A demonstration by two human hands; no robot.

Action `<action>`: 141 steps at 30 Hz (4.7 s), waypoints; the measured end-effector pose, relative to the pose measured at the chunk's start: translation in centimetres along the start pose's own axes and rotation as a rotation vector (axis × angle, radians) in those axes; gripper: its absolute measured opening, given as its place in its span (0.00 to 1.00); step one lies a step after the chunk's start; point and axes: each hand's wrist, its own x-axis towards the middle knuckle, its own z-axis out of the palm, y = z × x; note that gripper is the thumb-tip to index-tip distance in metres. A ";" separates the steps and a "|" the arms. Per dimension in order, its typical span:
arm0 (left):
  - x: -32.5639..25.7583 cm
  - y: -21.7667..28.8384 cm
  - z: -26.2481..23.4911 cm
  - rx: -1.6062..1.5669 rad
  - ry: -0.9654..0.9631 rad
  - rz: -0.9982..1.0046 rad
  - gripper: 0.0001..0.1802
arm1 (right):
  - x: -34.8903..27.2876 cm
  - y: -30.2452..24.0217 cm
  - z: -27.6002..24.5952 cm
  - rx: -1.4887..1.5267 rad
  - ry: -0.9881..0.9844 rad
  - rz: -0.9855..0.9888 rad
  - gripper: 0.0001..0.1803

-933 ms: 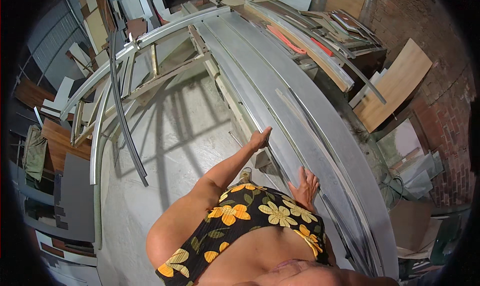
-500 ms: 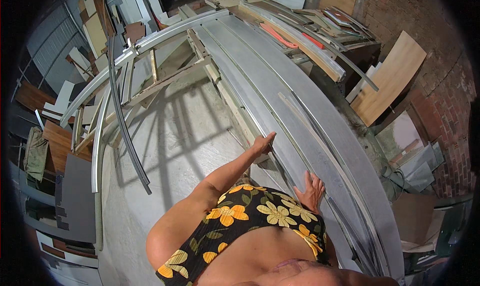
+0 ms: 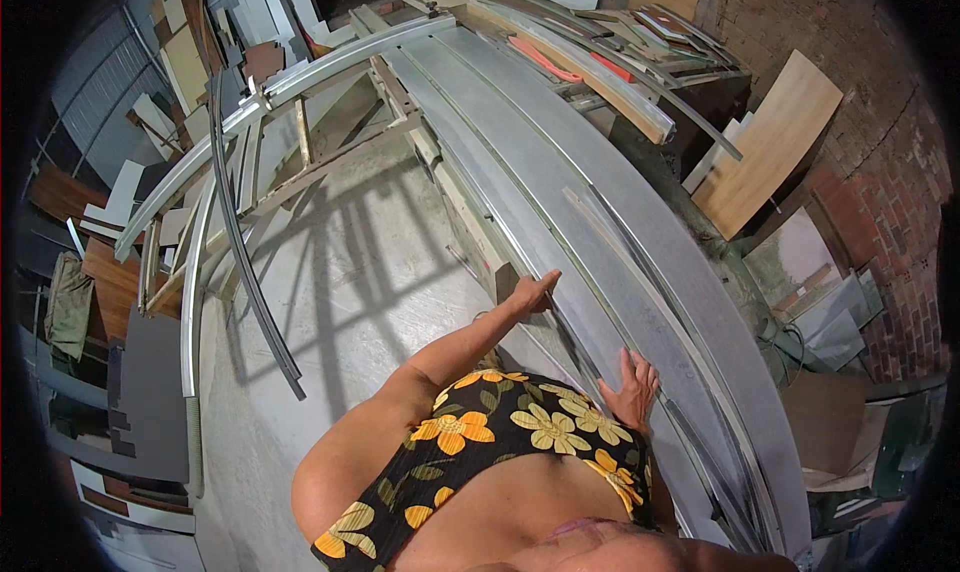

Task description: The person aligns metal profiles and guide bars on the sliding table of a panel saw and slides the table back and forth by hand.

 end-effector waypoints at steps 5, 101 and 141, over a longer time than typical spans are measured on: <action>0.1 -1.7 0.8 -0.027 0.006 0.001 0.37 | -1.4 0.9 -0.5 0.027 0.008 0.012 0.44; -11.8 -0.1 9.2 -0.052 0.377 -0.053 0.24 | -22.8 31.2 -28.2 0.071 -0.002 0.492 0.21; -7.6 10.2 11.8 0.576 0.540 0.931 0.28 | 24.4 13.1 -5.4 -0.009 0.099 0.006 0.21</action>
